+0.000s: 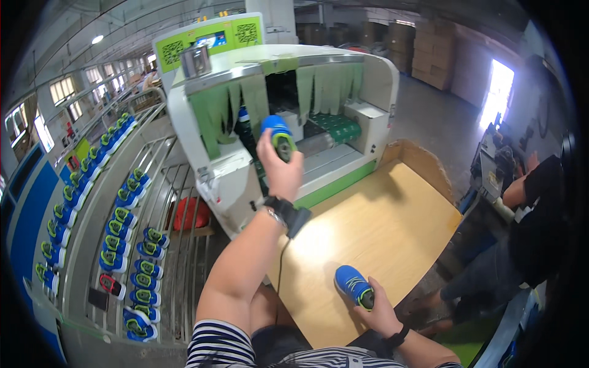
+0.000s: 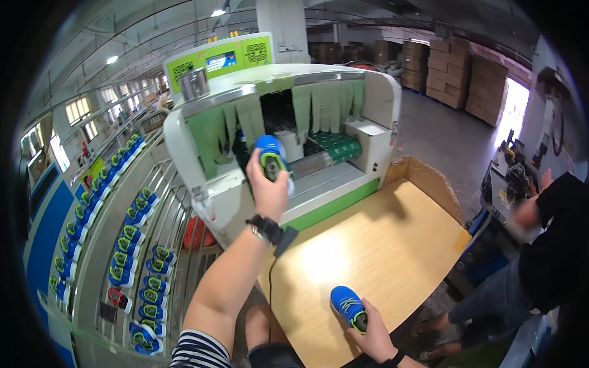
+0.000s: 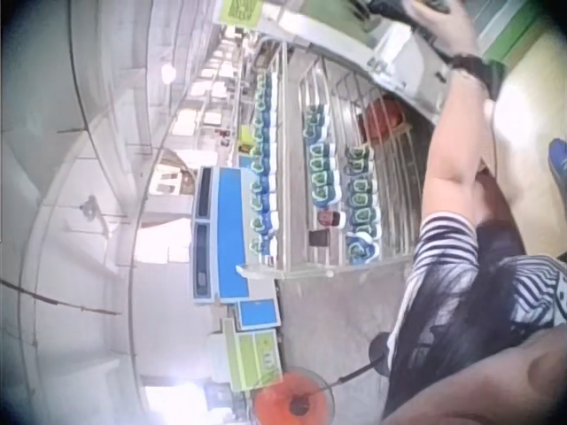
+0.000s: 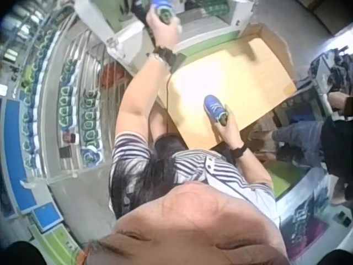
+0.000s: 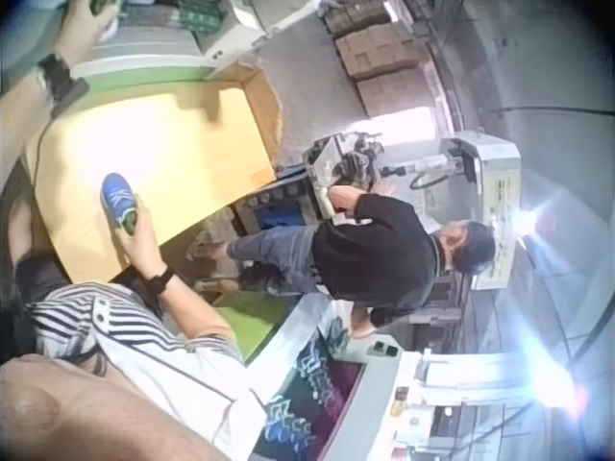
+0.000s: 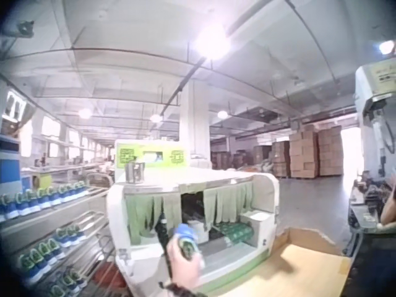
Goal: The person repeatedly picks up blue and green sneakers from a wooden table and places them into a green and white machine. The person handles the shoes one at a time, sometimes turning them over, and continues this cycle throughout the clip.
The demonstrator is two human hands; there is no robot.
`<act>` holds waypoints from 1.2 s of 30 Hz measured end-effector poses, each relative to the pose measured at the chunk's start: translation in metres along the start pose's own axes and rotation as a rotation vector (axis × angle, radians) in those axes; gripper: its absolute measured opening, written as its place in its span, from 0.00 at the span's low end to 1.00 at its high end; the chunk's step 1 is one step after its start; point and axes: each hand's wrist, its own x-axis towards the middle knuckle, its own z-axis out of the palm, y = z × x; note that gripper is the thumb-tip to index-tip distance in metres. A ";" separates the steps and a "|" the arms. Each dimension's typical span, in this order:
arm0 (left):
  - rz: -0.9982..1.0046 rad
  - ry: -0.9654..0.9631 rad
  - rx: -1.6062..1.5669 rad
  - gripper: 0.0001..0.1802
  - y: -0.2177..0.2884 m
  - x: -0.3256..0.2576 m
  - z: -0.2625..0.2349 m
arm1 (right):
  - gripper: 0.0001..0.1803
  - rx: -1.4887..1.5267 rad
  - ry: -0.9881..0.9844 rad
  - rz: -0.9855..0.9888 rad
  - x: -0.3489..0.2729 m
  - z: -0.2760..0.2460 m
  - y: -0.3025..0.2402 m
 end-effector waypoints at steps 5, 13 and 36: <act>-0.270 -0.058 0.198 0.46 -0.065 0.049 0.040 | 0.41 0.251 -0.055 0.142 0.016 -0.031 0.013; -0.041 -0.661 0.441 0.51 -0.049 -0.100 -0.022 | 0.41 0.225 0.456 -0.434 0.270 -0.089 -0.073; -0.314 -1.509 0.772 0.72 -0.080 -0.204 -0.027 | 0.45 -0.161 0.019 0.129 0.347 -0.103 0.192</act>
